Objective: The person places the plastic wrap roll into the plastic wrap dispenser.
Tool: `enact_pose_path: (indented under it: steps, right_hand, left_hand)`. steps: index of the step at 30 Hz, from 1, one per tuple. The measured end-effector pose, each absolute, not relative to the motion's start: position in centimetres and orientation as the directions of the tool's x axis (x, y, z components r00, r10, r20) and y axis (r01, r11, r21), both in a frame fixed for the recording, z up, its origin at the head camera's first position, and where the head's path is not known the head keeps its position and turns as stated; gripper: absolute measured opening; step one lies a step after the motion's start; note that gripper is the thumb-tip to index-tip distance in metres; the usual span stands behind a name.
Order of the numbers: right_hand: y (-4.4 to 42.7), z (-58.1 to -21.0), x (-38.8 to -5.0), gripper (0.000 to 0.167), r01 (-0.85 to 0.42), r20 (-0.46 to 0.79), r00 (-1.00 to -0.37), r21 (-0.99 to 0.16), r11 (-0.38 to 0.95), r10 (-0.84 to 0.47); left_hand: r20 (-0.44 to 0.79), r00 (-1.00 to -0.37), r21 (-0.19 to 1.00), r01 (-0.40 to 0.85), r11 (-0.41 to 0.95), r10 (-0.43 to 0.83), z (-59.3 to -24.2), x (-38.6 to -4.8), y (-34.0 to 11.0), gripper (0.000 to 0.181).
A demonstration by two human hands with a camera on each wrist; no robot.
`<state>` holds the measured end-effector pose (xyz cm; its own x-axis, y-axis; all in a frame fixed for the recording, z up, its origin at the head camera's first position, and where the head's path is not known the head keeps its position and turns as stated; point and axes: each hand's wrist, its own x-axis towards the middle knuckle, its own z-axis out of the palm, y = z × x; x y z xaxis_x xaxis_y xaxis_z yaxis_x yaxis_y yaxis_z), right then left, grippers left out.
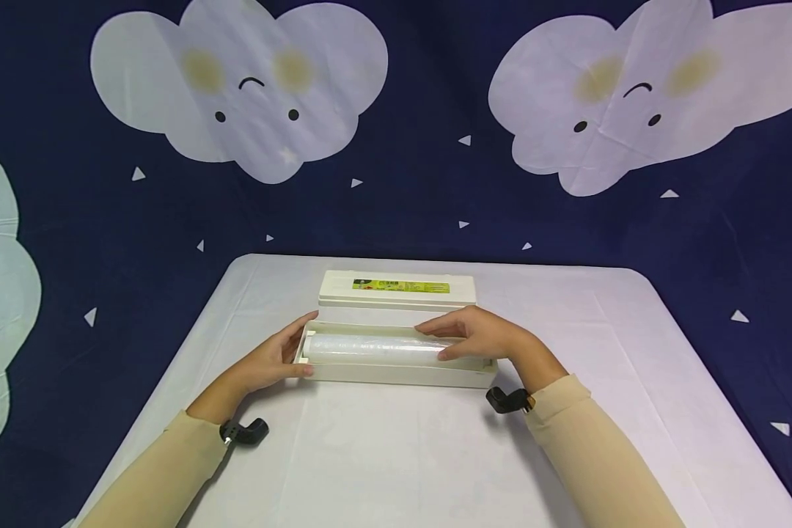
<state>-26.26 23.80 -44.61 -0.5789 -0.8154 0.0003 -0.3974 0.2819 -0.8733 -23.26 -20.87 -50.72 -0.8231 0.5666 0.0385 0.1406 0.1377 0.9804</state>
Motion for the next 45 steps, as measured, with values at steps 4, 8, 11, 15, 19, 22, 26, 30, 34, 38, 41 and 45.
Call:
enact_pose_path:
  steps: [4,8,11,15,19,22,26,30,34,38,41,45]
  right_hand:
    - [24.5,-44.5,-25.8,0.057,-0.399,0.064,-0.621,-0.884,0.245,-0.781]
    - [25.2,-44.6,-25.3,0.057,-0.432,0.119,-0.699,-0.856,0.284,-0.705]
    - [25.7,-44.7,-24.9,0.059,-0.421,0.12,-0.751,-0.845,0.33,-0.649]
    - [26.3,-44.9,-24.6,0.063,-0.4,0.121,-0.78,-0.851,0.341,-0.614]
    - [26.8,-45.1,-24.4,0.065,-0.398,0.131,-0.79,-0.852,0.339,-0.599]
    - [27.2,-45.3,-24.2,0.067,-0.4,0.14,-0.797,-0.851,0.34,-0.587]
    - [27.8,-45.9,-24.1,0.072,-0.406,0.162,-0.805,-0.852,0.331,-0.571]
    - [28.4,-46.5,-23.9,0.077,-0.431,0.191,-0.818,-0.828,0.358,-0.543]
    - [29.0,-47.0,-23.7,0.08,-0.417,0.19,-0.839,-0.827,0.377,-0.51]
    - [29.5,-47.6,-23.3,0.081,-0.384,0.182,-0.852,-0.854,0.35,-0.491]
    - [29.8,-48.2,-23.2,0.082,-0.385,0.191,-0.85,-0.861,0.331,-0.49]
    - [30.3,-49.0,-23.1,0.085,-0.385,0.195,-0.852,-0.862,0.33,-0.485]
  left_hand:
    - [0.039,-0.823,0.981,0.14,0.137,0.566,-50.8,-23.3,-20.8,0.11]
    - [0.041,-0.824,0.98,0.145,0.14,0.565,-50.7,-23.3,-20.8,0.11]
    - [0.042,-0.824,0.979,0.147,0.142,0.566,-50.7,-23.3,-20.8,0.111]
    - [0.044,-0.823,0.978,0.151,0.142,0.567,-50.7,-23.3,-20.8,0.11]
    - [0.039,-0.826,0.978,0.147,0.147,0.562,-50.7,-23.2,-20.8,0.111]
    - [0.039,-0.827,0.978,0.146,0.148,0.561,-50.7,-23.2,-20.8,0.111]
    - [0.044,-0.824,0.978,0.151,0.144,0.564,-50.6,-23.2,-20.8,0.111]
    - [0.045,-0.823,0.978,0.151,0.143,0.566,-50.7,-23.3,-20.8,0.111]
    - [0.048,-0.824,0.979,0.151,0.138,0.564,-50.7,-23.3,-20.8,0.111]
    - [0.054,-0.821,0.978,0.158,0.136,0.568,-50.8,-23.3,-20.9,0.111]
    - [0.054,-0.821,0.977,0.162,0.141,0.568,-50.8,-23.3,-20.9,0.111]
    - [0.053,-0.824,0.975,0.164,0.148,0.564,-50.9,-23.3,-20.9,0.111]
